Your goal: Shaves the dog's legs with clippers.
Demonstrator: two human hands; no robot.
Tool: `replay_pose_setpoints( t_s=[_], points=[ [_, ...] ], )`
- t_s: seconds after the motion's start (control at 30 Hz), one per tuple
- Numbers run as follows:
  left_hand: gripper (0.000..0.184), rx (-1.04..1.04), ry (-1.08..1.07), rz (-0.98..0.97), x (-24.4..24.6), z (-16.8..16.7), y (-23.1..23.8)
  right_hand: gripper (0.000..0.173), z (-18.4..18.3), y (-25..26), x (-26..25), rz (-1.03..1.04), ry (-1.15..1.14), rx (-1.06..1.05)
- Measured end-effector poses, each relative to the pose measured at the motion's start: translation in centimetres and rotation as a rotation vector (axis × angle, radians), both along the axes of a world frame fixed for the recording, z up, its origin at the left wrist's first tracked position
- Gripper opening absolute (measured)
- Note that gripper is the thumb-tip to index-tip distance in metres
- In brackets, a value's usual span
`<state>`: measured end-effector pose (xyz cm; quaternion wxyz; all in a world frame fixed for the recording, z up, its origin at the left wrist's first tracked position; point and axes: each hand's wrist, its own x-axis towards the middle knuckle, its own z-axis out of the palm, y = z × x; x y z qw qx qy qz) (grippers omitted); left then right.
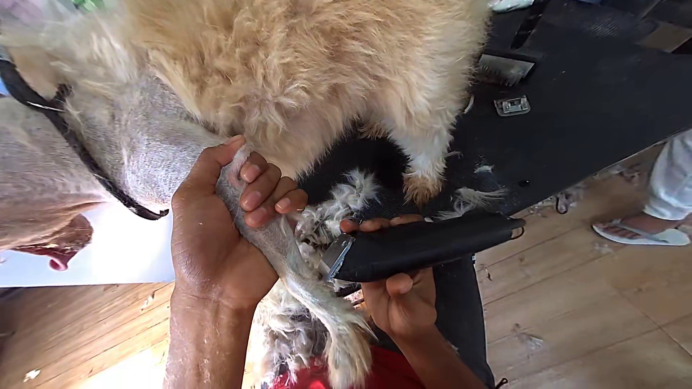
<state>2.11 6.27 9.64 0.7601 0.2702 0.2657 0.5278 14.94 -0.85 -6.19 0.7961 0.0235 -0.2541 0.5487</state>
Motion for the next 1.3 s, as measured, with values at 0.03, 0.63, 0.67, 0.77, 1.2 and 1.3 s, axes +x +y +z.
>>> replay_pose_setpoints(
  t_s=[0.03, 0.63, 0.67, 0.77, 1.2, 1.3],
  points=[
    [0.041, 0.005, 0.009, 0.004, 0.0, 0.0, 0.0, 0.049, 0.0, 0.0, 0.0, 0.000, -0.007, 0.004],
    [0.047, -0.030, 0.000, 0.013, -0.4, 0.8, -0.1, 0.053, 2.1, 2.5, 3.9, 0.402, -0.448, 0.190],
    [0.047, -0.025, -0.006, 0.008, -0.4, 0.8, 0.0, 0.055, 1.8, 2.6, 4.2, 0.504, -0.409, 0.214],
    [0.047, -0.010, -0.023, 0.004, -0.2, 0.9, 0.1, 0.054, 1.2, 3.0, 3.9, 0.504, -0.266, 0.190],
    [0.047, 0.045, -0.084, -0.065, -0.8, -0.1, 0.1, 0.056, 0.6, 0.0, 2.6, 0.297, -0.223, 0.064],
    [0.046, 0.031, -0.037, -0.047, -0.5, -0.1, 0.5, 0.057, 1.3, -0.5, 4.8, 0.334, -0.305, 0.070]
  ],
)
